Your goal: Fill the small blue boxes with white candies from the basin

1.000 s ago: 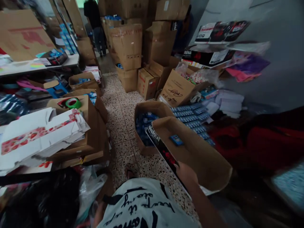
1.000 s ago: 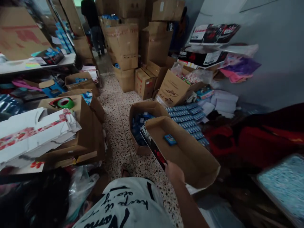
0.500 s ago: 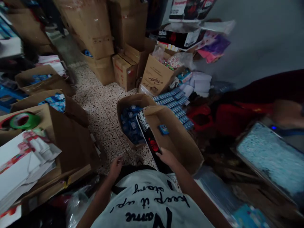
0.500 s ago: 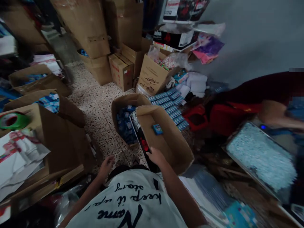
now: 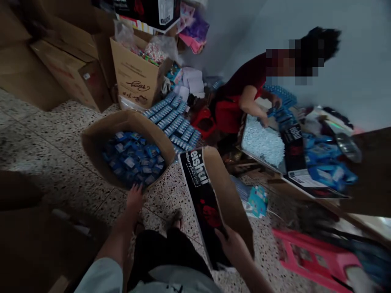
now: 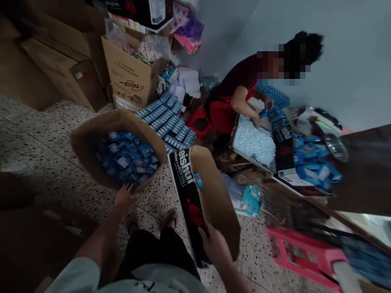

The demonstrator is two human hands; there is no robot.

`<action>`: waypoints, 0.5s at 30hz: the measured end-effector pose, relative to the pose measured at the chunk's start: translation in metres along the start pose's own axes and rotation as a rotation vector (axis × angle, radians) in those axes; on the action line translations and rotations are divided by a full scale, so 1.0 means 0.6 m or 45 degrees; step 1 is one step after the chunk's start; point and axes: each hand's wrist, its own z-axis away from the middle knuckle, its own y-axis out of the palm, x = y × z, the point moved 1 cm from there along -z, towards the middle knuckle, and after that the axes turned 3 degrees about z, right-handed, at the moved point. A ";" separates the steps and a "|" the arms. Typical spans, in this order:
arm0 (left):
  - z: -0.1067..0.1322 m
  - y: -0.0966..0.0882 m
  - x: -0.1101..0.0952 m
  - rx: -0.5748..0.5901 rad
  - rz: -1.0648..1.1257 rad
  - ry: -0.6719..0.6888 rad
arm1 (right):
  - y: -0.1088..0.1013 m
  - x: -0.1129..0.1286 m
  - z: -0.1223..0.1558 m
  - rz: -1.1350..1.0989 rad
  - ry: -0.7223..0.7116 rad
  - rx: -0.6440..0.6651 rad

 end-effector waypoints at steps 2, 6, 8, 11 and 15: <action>-0.029 0.005 -0.007 0.066 -0.098 -0.087 | 0.048 -0.015 -0.043 -0.034 0.046 0.037; -0.087 0.012 -0.020 0.258 -0.242 -0.264 | 0.147 -0.044 -0.155 -0.083 0.263 0.045; -0.113 0.011 -0.022 0.358 -0.281 -0.327 | 0.201 -0.060 -0.209 -0.101 0.354 0.061; -0.138 0.008 -0.018 0.427 -0.341 -0.404 | 0.293 -0.076 -0.278 -0.115 0.513 0.108; -0.147 0.010 -0.009 0.474 -0.433 -0.428 | 0.417 -0.084 -0.343 -0.150 0.599 0.140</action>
